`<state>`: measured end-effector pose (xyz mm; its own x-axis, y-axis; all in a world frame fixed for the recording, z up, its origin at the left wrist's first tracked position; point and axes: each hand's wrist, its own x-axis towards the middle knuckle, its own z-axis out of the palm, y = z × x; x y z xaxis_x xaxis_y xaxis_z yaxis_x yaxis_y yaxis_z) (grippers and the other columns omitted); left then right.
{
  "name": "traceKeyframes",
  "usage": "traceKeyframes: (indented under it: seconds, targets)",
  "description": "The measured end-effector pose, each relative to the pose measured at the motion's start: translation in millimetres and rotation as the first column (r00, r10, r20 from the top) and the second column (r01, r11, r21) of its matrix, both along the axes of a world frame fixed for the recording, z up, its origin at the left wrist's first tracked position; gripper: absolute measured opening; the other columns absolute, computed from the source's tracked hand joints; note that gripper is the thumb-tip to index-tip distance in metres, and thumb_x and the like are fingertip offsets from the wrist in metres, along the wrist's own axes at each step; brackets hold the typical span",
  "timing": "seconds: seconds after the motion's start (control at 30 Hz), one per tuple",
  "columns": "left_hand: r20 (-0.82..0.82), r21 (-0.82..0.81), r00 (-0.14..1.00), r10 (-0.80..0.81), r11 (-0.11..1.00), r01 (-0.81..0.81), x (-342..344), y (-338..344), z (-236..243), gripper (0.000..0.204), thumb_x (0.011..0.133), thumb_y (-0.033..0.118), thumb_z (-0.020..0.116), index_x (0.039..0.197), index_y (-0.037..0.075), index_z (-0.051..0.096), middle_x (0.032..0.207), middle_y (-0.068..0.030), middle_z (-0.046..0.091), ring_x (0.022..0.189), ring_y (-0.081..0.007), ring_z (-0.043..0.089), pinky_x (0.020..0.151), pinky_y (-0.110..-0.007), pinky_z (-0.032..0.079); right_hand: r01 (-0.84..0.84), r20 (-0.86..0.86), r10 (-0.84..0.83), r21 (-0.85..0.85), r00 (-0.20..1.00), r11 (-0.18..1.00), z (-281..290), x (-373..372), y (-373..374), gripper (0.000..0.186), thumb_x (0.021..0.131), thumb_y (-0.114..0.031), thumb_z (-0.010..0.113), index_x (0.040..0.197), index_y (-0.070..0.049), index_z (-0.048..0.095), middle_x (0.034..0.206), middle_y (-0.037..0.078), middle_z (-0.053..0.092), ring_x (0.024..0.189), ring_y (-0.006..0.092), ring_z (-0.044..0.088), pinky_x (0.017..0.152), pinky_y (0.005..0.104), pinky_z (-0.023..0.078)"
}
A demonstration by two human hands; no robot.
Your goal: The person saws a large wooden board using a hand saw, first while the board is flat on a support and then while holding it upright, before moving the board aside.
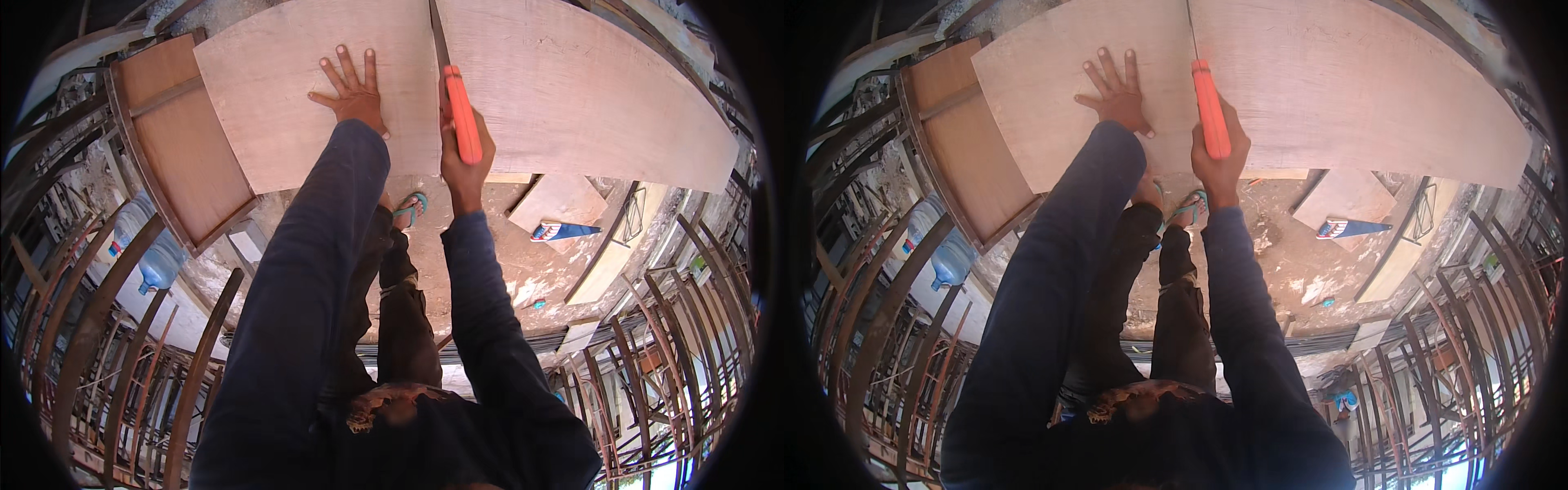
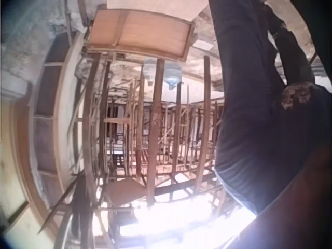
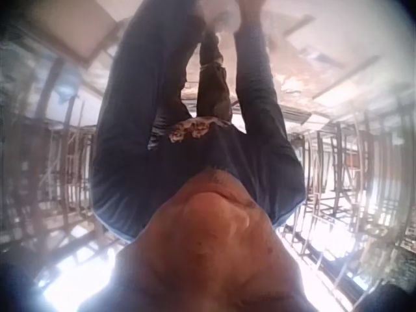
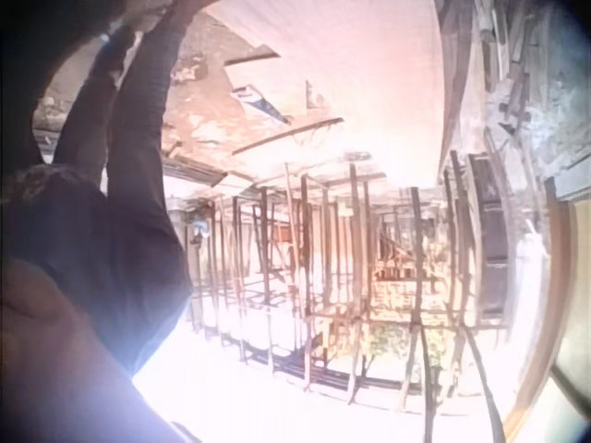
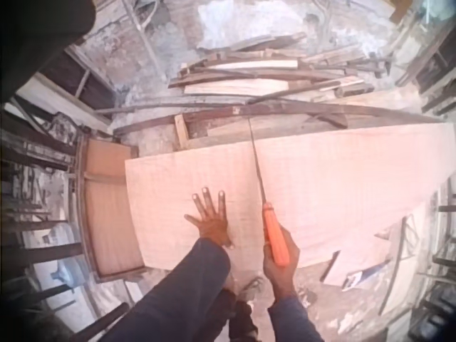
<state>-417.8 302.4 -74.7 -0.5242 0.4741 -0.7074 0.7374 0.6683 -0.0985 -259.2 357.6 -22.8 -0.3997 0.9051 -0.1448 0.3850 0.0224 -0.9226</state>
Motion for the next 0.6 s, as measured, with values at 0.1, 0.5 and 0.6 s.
traceKeyframes:
  seconds: [0.1,0.5,0.6]
  targets:
    - [-0.015,-0.043,1.000,0.015,0.999,-0.015,-14.6,5.0,-1.7,0.163,0.050,0.047,0.098,0.160,0.015,-0.018,0.161,-0.0326,-0.022,0.145,-0.0620,-0.015,0.094,-0.086,0.027,-0.081,0.212,0.098,-0.087,0.972,0.993,57.6,106.0,-97.3,0.039,0.097,-0.015,0.063,0.131,0.005,0.061,0.123,0.021,0.068,0.118,0.0258,0.065,0.103,0.0385,0.048]
    - [0.010,-0.020,1.000,-0.007,1.000,0.008,-5.1,-1.7,0.1,0.161,0.052,0.048,0.098,0.160,0.014,-0.016,0.161,-0.0331,-0.021,0.145,-0.0626,-0.015,0.094,-0.087,0.027,-0.030,0.080,0.030,0.003,0.996,1.000,3.3,15.7,-21.5,0.032,0.094,-0.009,0.063,0.124,0.004,0.062,0.108,0.015,0.071,0.098,0.0192,0.067,0.090,0.0325,0.051]
    - [0.006,-0.054,1.000,0.012,0.998,-0.011,-14.2,-1.4,-5.9,0.161,0.052,0.047,0.098,0.160,0.014,-0.016,0.161,-0.0330,-0.022,0.144,-0.0628,-0.015,0.092,-0.089,0.025,-0.071,0.146,0.085,-0.100,0.986,0.992,58.1,103.2,-98.2,0.042,0.099,-0.018,0.060,0.133,0.006,0.057,0.125,0.019,0.068,0.118,0.0256,0.065,0.103,0.0382,0.048]
